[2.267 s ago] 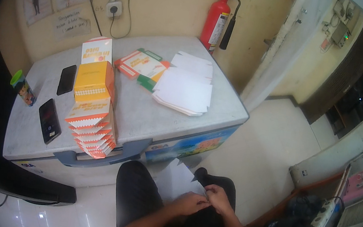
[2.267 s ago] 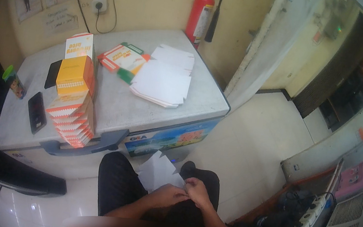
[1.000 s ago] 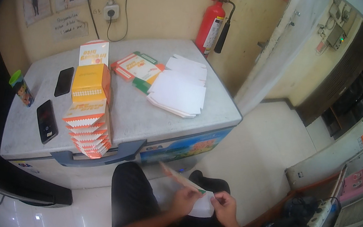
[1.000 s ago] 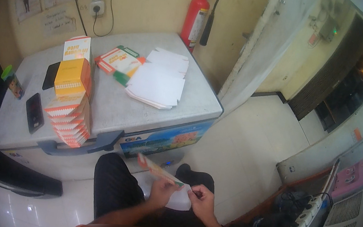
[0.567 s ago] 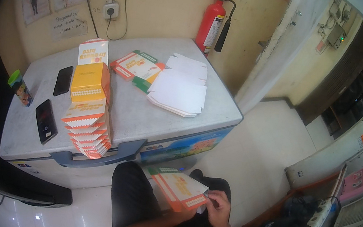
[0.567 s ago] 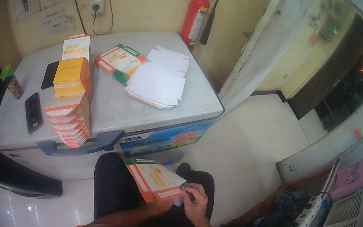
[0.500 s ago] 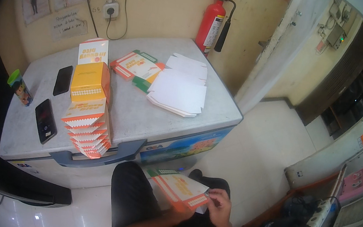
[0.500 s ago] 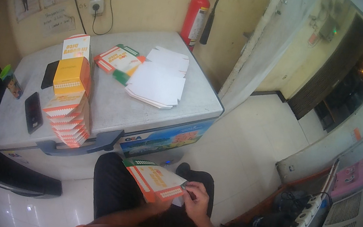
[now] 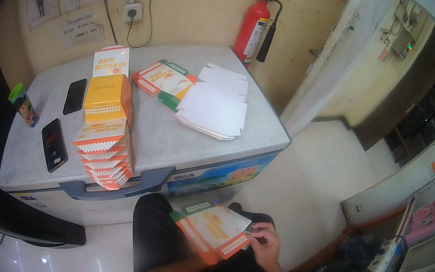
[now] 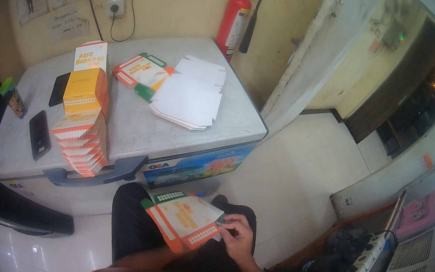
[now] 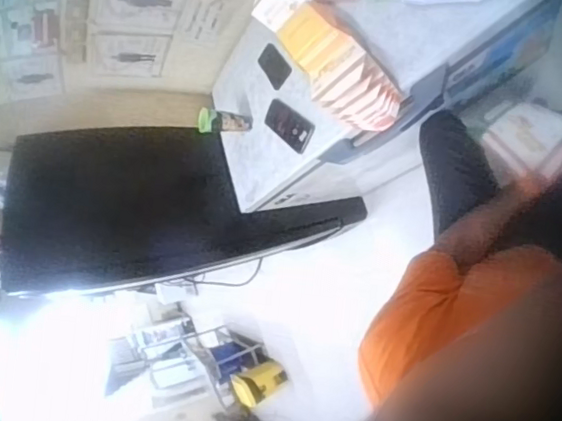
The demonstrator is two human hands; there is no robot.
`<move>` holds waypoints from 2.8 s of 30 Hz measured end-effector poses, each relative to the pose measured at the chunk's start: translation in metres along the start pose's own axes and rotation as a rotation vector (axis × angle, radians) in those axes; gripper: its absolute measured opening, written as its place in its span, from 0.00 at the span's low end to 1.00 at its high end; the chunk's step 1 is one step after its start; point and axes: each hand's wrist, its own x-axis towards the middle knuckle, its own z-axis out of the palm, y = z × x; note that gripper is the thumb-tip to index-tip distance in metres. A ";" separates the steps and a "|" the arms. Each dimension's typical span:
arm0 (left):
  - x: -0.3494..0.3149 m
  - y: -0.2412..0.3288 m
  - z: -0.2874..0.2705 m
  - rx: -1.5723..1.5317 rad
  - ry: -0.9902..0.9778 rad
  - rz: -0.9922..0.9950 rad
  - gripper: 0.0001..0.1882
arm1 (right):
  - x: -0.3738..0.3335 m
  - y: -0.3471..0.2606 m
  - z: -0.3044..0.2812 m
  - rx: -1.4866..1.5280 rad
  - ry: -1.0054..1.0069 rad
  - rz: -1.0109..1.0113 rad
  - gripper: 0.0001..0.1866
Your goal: The person assembles small cardboard boxes by folding flat pieces into shape and stacking them on a freezer. They handle each box one at a time, folding edges and tucking flaps to form the final box.
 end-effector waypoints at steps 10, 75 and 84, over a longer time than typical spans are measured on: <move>0.002 -0.001 0.004 -0.256 0.089 -0.108 0.13 | -0.001 0.006 -0.010 -0.163 -0.044 -0.062 0.21; 0.020 0.022 0.001 -0.385 -0.206 -0.646 0.13 | 0.009 -0.004 0.003 -0.409 0.046 -0.229 0.08; 0.018 0.020 0.002 -0.314 -0.223 -0.497 0.10 | 0.011 -0.003 0.004 -0.310 -0.073 -0.095 0.06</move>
